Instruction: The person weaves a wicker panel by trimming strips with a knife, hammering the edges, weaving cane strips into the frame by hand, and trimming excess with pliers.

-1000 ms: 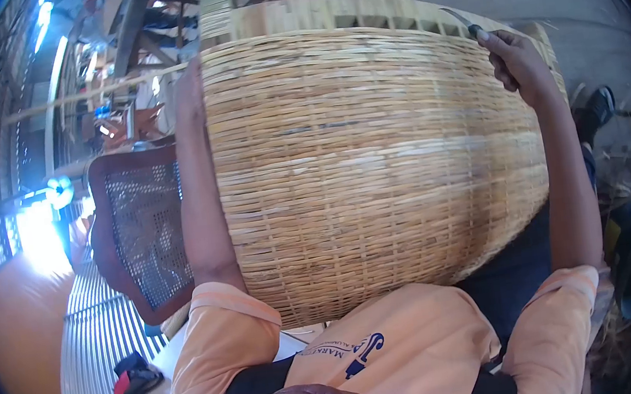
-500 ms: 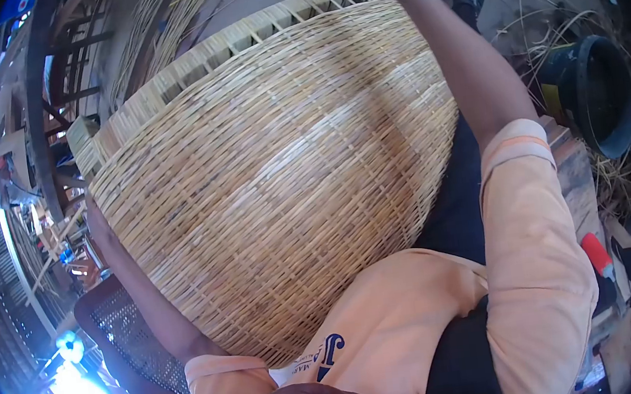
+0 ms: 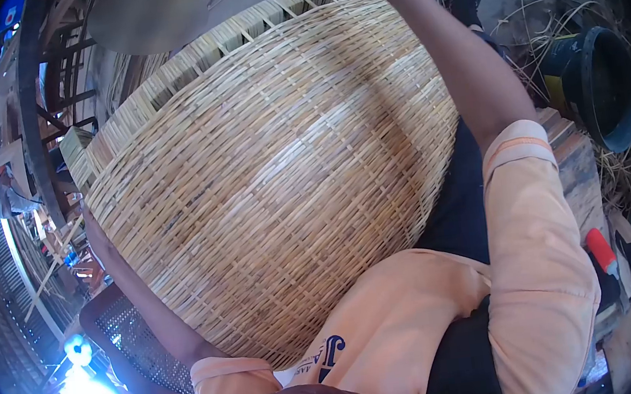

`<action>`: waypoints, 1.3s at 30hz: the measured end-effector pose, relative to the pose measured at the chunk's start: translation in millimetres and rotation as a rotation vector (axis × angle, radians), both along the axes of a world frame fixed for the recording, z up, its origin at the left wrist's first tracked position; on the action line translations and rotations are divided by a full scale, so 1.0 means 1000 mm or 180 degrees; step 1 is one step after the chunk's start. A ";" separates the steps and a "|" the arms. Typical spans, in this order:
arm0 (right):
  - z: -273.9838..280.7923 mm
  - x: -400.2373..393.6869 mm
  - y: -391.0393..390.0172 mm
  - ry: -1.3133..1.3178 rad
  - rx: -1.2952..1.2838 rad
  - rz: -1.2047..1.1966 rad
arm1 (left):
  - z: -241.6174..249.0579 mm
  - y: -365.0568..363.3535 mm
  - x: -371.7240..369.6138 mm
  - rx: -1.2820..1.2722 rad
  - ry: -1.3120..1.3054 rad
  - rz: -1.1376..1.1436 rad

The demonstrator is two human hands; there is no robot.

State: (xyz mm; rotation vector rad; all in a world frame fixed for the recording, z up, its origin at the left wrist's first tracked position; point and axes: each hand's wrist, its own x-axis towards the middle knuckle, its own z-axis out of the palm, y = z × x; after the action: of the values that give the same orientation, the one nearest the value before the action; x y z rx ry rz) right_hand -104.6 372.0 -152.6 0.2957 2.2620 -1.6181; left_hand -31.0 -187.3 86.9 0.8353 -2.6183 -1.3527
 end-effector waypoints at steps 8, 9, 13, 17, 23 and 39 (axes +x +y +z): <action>0.014 0.109 0.030 0.0216 -0.0767 -0.1283 | -0.003 0.010 0.013 0.0125 0.0189 -0.0330; 0.016 0.141 0.036 0.0255 -0.1204 -0.1767 | -0.004 -0.001 0.025 0.0151 0.0274 -0.0465; -0.001 0.310 0.087 0.0024 -0.0668 -0.1502 | 0.049 0.076 0.151 -0.0573 -0.0673 -0.0078; -0.036 0.465 0.100 -0.0395 -0.0213 -0.2285 | 0.031 0.105 0.282 -0.0695 -0.0696 -0.0659; -0.073 0.548 0.057 -0.0185 0.0163 -0.2679 | 0.022 0.125 0.293 0.0570 -0.0339 -0.0177; -0.083 0.623 0.039 -0.0428 0.1631 -0.2167 | 0.262 0.263 -0.075 -0.3645 0.0093 -0.2119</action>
State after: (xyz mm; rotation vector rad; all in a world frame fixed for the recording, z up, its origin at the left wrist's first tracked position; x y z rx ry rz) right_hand 518.4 410.9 -235.6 1.3792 2.5858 -1.1661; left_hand -105.6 75.8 349.2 -0.2310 -3.0184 0.2747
